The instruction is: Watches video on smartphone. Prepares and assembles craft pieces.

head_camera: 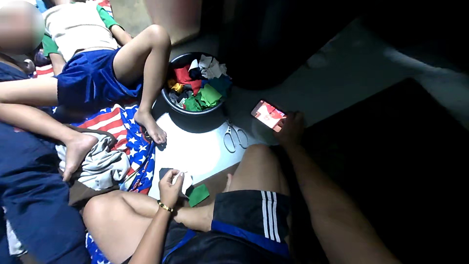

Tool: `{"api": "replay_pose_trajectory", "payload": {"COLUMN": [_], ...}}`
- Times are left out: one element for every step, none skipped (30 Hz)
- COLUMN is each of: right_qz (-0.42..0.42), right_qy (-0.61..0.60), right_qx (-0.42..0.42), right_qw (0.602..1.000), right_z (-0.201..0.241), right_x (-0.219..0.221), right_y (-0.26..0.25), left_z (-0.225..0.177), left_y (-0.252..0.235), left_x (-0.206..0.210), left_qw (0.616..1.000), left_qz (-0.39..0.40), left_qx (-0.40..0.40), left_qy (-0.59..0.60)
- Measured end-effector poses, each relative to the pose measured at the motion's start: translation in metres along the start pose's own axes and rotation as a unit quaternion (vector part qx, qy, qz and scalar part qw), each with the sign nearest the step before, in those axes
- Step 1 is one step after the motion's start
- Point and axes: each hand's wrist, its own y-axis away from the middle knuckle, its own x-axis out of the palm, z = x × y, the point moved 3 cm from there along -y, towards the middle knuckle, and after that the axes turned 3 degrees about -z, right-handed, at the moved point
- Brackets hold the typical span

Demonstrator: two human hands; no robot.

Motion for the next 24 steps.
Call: {"api": "replay_pose_trajectory", "payload": {"right_qz": [-0.005, -0.013, -0.016, -0.019, -0.019, -0.022, -0.025, -0.024, -0.030, -0.043, -0.054, -0.067, -0.075, -0.076, -0.036, 0.099, 0.132, 0.129, 0.136, 0.139, 0.102, -0.040, -0.064, -0.052], "right_qy": [0.001, -0.001, -0.001, -0.002, -0.003, -0.005, -0.009, -0.012, -0.018, -0.020, -0.017, -0.019, -0.023, -0.028, -0.021, 0.005, -0.016, -0.036, -0.028, -0.003, 0.022, -0.002, -0.019, -0.019], "right_qx": [0.000, 0.000, 0.002, 0.002, 0.000, -0.005, -0.010, -0.015, -0.026, -0.040, -0.055, -0.064, -0.065, -0.052, -0.011, 0.072, 0.129, 0.158, 0.165, 0.148, 0.100, 0.022, -0.004, -0.013], "right_qw": [1.000, 1.000, 1.000, 1.000, 1.000, 1.000, 1.000, 1.000, 0.999, 0.998, 0.997, 0.996, 0.995, 0.995, 0.999, 0.993, 0.983, 0.978, 0.976, 0.979, 0.989, 0.999, 0.998, 0.998], "right_z": [-0.001, -0.002, -0.003, -0.003, -0.002, 0.000, 0.002, 0.003, 0.005, 0.004, 0.002, -0.001, -0.001, 0.007, 0.028, 0.063, 0.087, 0.098, 0.096, 0.081, 0.053, 0.014, -0.008, -0.015], "right_x": [0.000, 0.000, -0.001, -0.001, -0.002, -0.002, -0.003, -0.003, -0.004, -0.002, 0.001, 0.004, 0.004, -0.003, -0.023, -0.058, -0.079, -0.089, -0.089, -0.079, -0.058, -0.024, -0.007, 0.000], "right_y": [-0.001, -0.002, -0.005, -0.009, -0.013, -0.017, -0.022, -0.026, -0.031, -0.036, -0.041, -0.044, -0.045, -0.041, -0.033, -0.027, -0.021, -0.018, -0.018, -0.021, -0.027, -0.033, -0.042, -0.049], "left_z": [0.001, 0.001, 0.001, 0.001, 0.000, 0.000, 0.000, -0.001, -0.001, 0.000, 0.000, 0.000, 0.001, 0.001, 0.001, 0.000, -0.001, -0.001, -0.001, -0.001, 0.000, 0.001, 0.003, 0.003], "left_y": [0.000, 0.001, 0.001, 0.001, 0.001, 0.001, 0.001, 0.001, 0.000, 0.000, -0.001, -0.002, -0.002, -0.003, -0.004, -0.005, -0.005, -0.005, -0.005, -0.005, -0.005, -0.005, -0.005, -0.006], "left_x": [0.000, 0.000, 0.001, 0.001, 0.001, 0.001, 0.001, 0.001, 0.002, 0.002, 0.003, 0.003, 0.003, 0.003, 0.004, 0.005, 0.005, 0.006, 0.006, 0.007, 0.007, 0.007, 0.007, 0.007], "left_qw": [1.000, 1.000, 1.000, 1.000, 1.000, 1.000, 1.000, 1.000, 1.000, 1.000, 1.000, 0.999, 0.999, 0.999, 0.999, 0.999, 0.999, 0.999, 0.999, 0.999, 0.999, 0.999, 0.999, 0.999], "left_qz": [-0.003, -0.005, -0.008, -0.010, -0.012, -0.013, -0.012, -0.011, -0.012, -0.014, -0.015, -0.018, -0.019, -0.020, -0.019, -0.016, -0.014, -0.011, -0.009, -0.008, -0.007, -0.007, -0.008, -0.011], "left_qx": [0.001, 0.002, 0.003, 0.003, 0.002, 0.002, 0.001, -0.002, -0.005, -0.007, -0.009, -0.008, -0.007, -0.007, -0.009, -0.012, -0.016, -0.019, -0.021, -0.022, -0.022, -0.025, -0.026, -0.026], "left_qy": [0.001, 0.003, 0.005, 0.007, 0.009, 0.008, 0.007, 0.009, 0.013, 0.019, 0.025, 0.028, 0.029, 0.030, 0.030, 0.031, 0.030, 0.033, 0.036, 0.038, 0.039, 0.039, 0.040, 0.041]}}
